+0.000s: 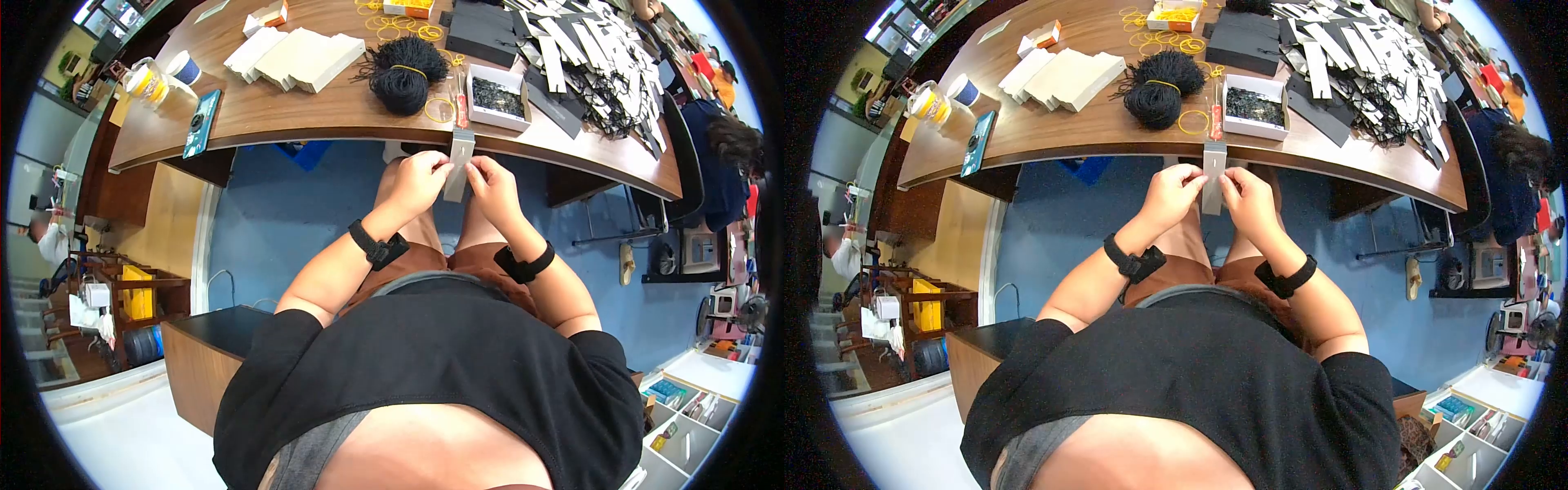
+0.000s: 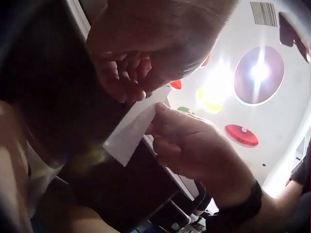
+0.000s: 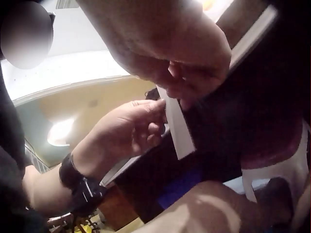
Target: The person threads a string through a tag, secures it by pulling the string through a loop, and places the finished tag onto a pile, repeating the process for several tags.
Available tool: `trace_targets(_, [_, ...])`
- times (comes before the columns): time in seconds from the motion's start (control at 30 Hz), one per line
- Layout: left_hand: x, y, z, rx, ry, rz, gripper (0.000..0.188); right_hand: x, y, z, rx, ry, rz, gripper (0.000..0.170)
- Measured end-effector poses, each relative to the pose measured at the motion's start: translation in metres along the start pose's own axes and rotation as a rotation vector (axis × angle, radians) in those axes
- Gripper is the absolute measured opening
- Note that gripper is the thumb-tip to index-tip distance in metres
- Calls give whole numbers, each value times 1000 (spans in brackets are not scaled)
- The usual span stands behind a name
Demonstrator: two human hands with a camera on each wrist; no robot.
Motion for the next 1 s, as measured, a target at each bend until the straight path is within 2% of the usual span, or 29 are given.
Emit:
trace_targets(0.03, [2,2,3,-7,27,48,15,0,-1,5,3,-12,-15,19])
trace_targets(0.13, [14,0,6,84,185,-18,17,27,17,13,83,10,-485,25])
trace_targets(0.17, [6,6,8,70,104,69,20,38,25,16,52,38,-520,27])
trace_targets(0.2, [1,16,10,37,57,109,21,62,37,20,4,89,-485,22])
trace_targets(0.27, [-8,35,10,-14,-31,187,22,90,44,33,-61,197,-339,17])
trace_targets(0.3, [-8,46,11,-54,-17,165,23,102,40,43,-57,272,-327,14])
trace_targets(0.33, [1,54,14,-84,104,92,25,109,34,54,-74,303,-312,14])
trace_targets(0.43, [-4,70,19,-134,256,-270,21,132,10,81,-103,372,-327,15])
trace_targets(0.53, [0,73,20,-136,345,-496,19,132,-14,95,-135,400,-430,10])
trace_targets(0.63, [5,71,15,-87,440,-678,25,131,-23,97,-150,412,-486,5])
trace_targets(0.73, [-4,63,9,-63,584,-968,34,143,-6,75,-229,492,-396,5])
trace_targets(0.87, [-7,43,13,54,699,-1327,41,149,1,27,-140,611,-360,7])
trace_targets(0.9, [-14,38,18,103,682,-1375,34,148,1,15,-125,634,-356,8])
trace_targets(1.0, [-5,27,23,176,695,-1517,30,137,-4,-13,-26,641,-355,11])
Point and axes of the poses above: each hand's wrist, its own z-axis towards the middle knuckle, its own y-axis out of the back of the hand, x = y × z, the point moved 8 cm from there along z, towards the middle knuckle, and after that the axes turned 9 degrees about -z, right-handed, at the moved point
